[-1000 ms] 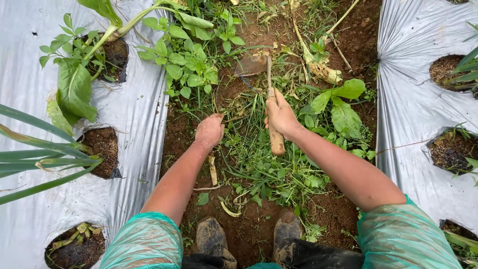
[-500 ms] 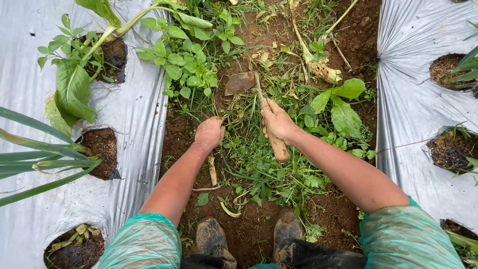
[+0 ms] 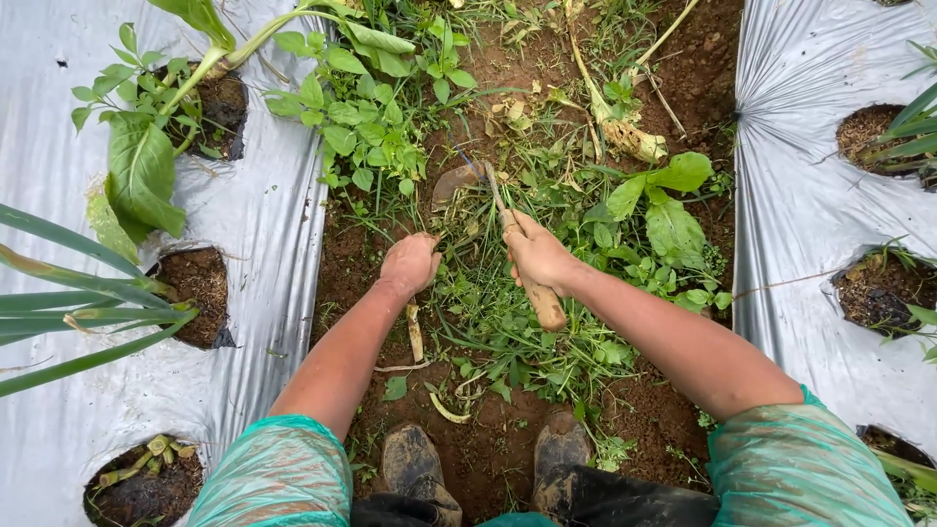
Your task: Weeding a small patch of soil between plastic-covered plant rows using a hand hoe and manual pulling.
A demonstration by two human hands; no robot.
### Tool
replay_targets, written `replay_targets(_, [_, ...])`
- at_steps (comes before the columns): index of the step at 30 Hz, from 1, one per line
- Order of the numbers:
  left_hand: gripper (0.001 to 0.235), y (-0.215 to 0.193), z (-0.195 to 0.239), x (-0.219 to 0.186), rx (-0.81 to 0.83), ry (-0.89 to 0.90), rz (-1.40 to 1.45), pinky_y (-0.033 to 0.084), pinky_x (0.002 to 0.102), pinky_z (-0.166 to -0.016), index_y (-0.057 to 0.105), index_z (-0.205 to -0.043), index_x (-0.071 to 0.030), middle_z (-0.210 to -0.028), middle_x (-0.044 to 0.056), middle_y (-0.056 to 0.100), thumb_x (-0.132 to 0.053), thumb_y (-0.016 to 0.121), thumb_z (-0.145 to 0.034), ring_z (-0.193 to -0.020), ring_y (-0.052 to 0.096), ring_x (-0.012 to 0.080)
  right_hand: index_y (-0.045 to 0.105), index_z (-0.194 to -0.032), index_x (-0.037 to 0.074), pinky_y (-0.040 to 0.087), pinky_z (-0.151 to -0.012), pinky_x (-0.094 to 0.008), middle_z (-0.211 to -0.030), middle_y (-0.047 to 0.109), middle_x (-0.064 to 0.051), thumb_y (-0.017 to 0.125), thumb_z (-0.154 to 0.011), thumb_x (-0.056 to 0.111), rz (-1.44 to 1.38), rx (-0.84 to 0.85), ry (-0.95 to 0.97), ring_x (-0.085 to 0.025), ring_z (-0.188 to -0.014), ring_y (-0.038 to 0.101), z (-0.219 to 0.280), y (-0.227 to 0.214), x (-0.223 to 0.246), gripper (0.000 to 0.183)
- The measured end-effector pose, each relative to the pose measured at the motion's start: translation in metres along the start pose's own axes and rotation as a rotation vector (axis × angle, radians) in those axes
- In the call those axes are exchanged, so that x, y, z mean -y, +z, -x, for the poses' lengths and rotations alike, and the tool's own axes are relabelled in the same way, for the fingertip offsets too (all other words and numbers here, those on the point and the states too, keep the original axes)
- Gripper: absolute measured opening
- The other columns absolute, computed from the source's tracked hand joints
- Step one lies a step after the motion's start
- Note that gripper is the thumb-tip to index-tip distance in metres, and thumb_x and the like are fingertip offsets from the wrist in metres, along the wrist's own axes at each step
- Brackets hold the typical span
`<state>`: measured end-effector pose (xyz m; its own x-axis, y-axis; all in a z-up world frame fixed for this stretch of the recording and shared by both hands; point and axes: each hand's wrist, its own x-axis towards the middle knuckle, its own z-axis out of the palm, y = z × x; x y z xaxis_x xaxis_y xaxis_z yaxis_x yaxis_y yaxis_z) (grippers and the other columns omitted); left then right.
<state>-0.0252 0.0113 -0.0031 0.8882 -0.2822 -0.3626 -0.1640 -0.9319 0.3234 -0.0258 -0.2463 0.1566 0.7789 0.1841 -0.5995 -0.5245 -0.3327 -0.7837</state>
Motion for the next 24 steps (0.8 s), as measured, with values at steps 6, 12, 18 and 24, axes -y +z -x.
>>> replay_targets(6, [0.038,0.004,0.0,0.002,-0.029,0.021,0.013,0.056,0.043,-0.102,0.071,-0.127,-0.01,-0.124,0.012,0.072,-0.03,0.059,-0.097,-0.119,0.069,0.0305,0.013,-0.159,-0.003,0.066,-0.055,-0.029,-0.089,0.057,-0.014,0.036,-0.103,0.018,-0.052,-0.199,-0.214,-0.019,-0.066,0.068,-0.001,-0.014,0.047,0.064])
replay_targets(12, [0.046,-0.008,-0.003,0.0,0.048,0.008,0.08,0.052,0.04,-0.107,0.064,-0.136,-0.009,-0.132,0.014,0.068,-0.032,0.058,-0.097,-0.128,0.063,0.0297,0.026,-0.156,-0.001,0.065,-0.052,-0.032,-0.084,0.063,-0.014,0.044,-0.099,0.023,0.123,0.026,-0.025,-0.021,-0.06,0.071,0.016,-0.008,0.001,0.064])
replay_targets(18, [0.05,-0.006,0.011,-0.02,0.107,-0.016,0.078,0.049,0.042,-0.112,0.062,-0.139,-0.005,-0.135,0.018,0.066,-0.031,0.06,-0.097,-0.131,0.061,0.0328,0.027,-0.157,0.004,0.065,-0.052,-0.033,-0.083,0.065,-0.014,0.044,-0.099,0.024,0.173,0.065,0.014,-0.022,-0.058,0.072,0.028,-0.004,-0.002,0.064])
replay_targets(24, [0.056,0.013,0.017,-0.028,0.077,-0.098,0.121,0.044,0.039,-0.117,0.054,-0.147,-0.007,-0.146,0.015,0.058,-0.034,0.058,-0.098,-0.14,0.053,0.0286,0.016,-0.159,-0.003,0.064,-0.056,-0.033,-0.088,0.06,-0.014,0.038,-0.101,0.02,0.071,-0.096,-0.149,-0.022,-0.061,0.07,0.021,-0.015,0.032,0.066])
